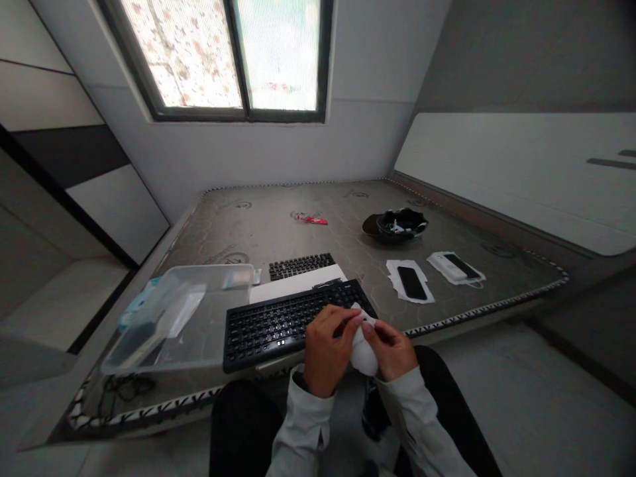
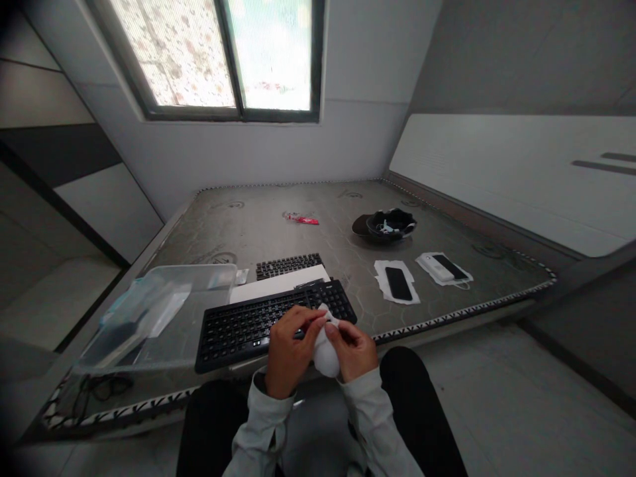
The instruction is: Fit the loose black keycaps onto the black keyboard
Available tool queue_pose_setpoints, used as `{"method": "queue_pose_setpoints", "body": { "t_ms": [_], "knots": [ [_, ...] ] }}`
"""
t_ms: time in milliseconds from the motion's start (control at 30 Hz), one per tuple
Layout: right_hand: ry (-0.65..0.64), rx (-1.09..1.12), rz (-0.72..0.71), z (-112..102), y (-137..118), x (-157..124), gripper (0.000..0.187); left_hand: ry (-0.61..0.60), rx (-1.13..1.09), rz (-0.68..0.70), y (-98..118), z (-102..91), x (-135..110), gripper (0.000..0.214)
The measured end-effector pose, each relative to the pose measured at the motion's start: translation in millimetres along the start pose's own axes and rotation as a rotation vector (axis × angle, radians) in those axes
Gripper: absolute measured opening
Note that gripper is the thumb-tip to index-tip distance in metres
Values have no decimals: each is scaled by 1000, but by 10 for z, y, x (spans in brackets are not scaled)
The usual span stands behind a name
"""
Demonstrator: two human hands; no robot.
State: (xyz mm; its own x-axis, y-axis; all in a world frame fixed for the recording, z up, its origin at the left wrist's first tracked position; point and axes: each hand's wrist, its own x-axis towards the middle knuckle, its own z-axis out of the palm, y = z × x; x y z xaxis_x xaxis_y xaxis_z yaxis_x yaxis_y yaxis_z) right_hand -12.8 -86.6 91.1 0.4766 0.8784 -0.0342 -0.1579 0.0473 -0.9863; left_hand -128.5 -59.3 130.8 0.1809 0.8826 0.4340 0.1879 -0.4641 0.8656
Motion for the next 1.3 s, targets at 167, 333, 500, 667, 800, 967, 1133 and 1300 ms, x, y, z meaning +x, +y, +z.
{"method": "queue_pose_setpoints", "body": {
  "t_ms": [167,333,500,667,800,967,1133,1300],
  "knots": [
    [-14,37,18,8,-29,-15,40,-6,-7,-67,-46,-33,18,20],
    [-9,128,21,42,-25,-16,42,33,22,-4,-90,-60,39,15],
    [-4,141,-1,39,-26,-17,45,-56,-28,-21,-61,-88,45,19],
    [8,146,89,25,-37,-27,41,-73,-178,-240,-121,-68,36,25],
    [42,164,120,17,5,0,39,-65,-384,-415,-255,-60,50,34],
    [76,249,130,-47,171,104,39,78,-447,-534,-382,-133,89,37],
    [24,229,186,8,393,318,44,177,-453,-550,-458,-241,114,39],
    [-58,250,200,543,601,658,49,337,-530,-514,-523,-373,127,37]
  ]
}}
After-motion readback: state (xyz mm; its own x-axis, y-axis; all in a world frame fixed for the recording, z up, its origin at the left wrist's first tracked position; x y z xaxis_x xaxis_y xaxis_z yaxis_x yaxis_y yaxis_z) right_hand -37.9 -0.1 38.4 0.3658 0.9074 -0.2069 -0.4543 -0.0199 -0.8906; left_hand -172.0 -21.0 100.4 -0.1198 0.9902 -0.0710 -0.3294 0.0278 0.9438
